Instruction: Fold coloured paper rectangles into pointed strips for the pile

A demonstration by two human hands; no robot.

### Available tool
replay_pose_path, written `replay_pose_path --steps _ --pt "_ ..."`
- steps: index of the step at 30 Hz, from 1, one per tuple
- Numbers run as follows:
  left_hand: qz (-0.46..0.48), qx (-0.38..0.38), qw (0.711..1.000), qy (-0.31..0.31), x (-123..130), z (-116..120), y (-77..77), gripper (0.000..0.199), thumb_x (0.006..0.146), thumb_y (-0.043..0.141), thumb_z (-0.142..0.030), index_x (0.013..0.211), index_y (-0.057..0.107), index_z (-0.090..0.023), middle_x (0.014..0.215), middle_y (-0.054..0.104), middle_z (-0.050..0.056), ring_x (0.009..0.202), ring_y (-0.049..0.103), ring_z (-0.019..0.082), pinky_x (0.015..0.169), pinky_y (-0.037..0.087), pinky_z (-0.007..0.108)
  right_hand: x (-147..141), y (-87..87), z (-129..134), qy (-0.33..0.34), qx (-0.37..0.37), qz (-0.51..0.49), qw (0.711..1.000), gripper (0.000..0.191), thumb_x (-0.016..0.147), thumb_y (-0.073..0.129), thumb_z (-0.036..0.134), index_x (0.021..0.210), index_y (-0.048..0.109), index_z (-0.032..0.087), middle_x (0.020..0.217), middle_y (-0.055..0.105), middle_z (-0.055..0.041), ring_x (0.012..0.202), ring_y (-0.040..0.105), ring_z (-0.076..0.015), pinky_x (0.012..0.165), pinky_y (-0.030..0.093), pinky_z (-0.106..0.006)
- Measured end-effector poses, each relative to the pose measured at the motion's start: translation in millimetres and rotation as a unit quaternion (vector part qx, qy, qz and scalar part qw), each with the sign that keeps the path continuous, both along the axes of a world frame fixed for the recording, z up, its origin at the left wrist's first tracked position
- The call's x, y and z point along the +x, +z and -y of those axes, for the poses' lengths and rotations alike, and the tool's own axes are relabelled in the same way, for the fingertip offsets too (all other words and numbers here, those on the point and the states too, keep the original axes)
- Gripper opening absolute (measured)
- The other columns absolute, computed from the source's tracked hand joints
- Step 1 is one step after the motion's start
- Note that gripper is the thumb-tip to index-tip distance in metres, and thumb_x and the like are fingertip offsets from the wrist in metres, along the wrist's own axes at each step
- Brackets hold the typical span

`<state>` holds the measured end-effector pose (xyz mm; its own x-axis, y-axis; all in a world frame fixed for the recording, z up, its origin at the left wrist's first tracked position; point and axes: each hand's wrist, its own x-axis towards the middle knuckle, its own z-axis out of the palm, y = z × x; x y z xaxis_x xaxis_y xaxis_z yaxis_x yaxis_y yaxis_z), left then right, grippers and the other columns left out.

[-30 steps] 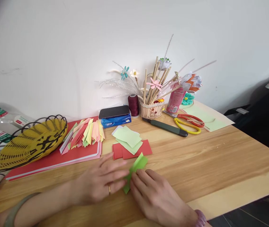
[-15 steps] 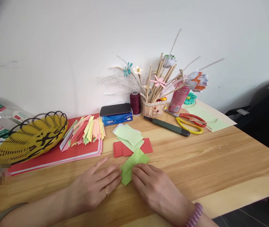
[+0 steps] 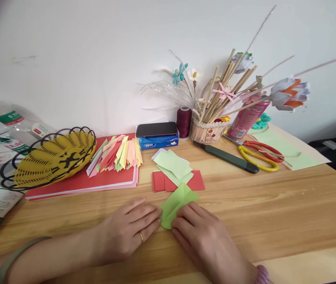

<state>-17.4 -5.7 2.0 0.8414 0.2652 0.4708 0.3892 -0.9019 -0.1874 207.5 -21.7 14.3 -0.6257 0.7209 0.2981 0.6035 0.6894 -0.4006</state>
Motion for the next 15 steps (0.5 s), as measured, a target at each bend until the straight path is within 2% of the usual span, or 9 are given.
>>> replay_pose_path --steps 8,15 --pt "0.002 -0.007 1.000 0.008 -0.5 2.0 2.1 0.033 0.092 0.033 -0.009 0.097 0.065 -0.009 0.103 0.068 0.010 0.093 0.062 0.021 0.087 0.048 0.038 2.3 -2.6 -6.0 -0.030 -0.128 -0.015 0.991 0.013 0.090 0.048 0.020 0.084 0.059 0.022 0.085 0.059 -0.0022 0.079 0.057 -0.0157 0.068 0.048 -0.029" --pt "-0.003 0.010 1.000 0.021 2.9 9.2 2.0 0.031 0.091 0.034 -0.008 0.098 0.065 -0.007 0.104 0.067 0.013 0.095 0.061 0.023 0.085 0.048 0.039 -7.0 1.1 -7.9 -0.080 -0.127 -0.034 0.988 0.017 0.087 0.047 0.015 0.073 0.055 0.021 0.076 0.057 -0.0013 0.071 0.057 -0.0145 0.062 0.048 -0.027"
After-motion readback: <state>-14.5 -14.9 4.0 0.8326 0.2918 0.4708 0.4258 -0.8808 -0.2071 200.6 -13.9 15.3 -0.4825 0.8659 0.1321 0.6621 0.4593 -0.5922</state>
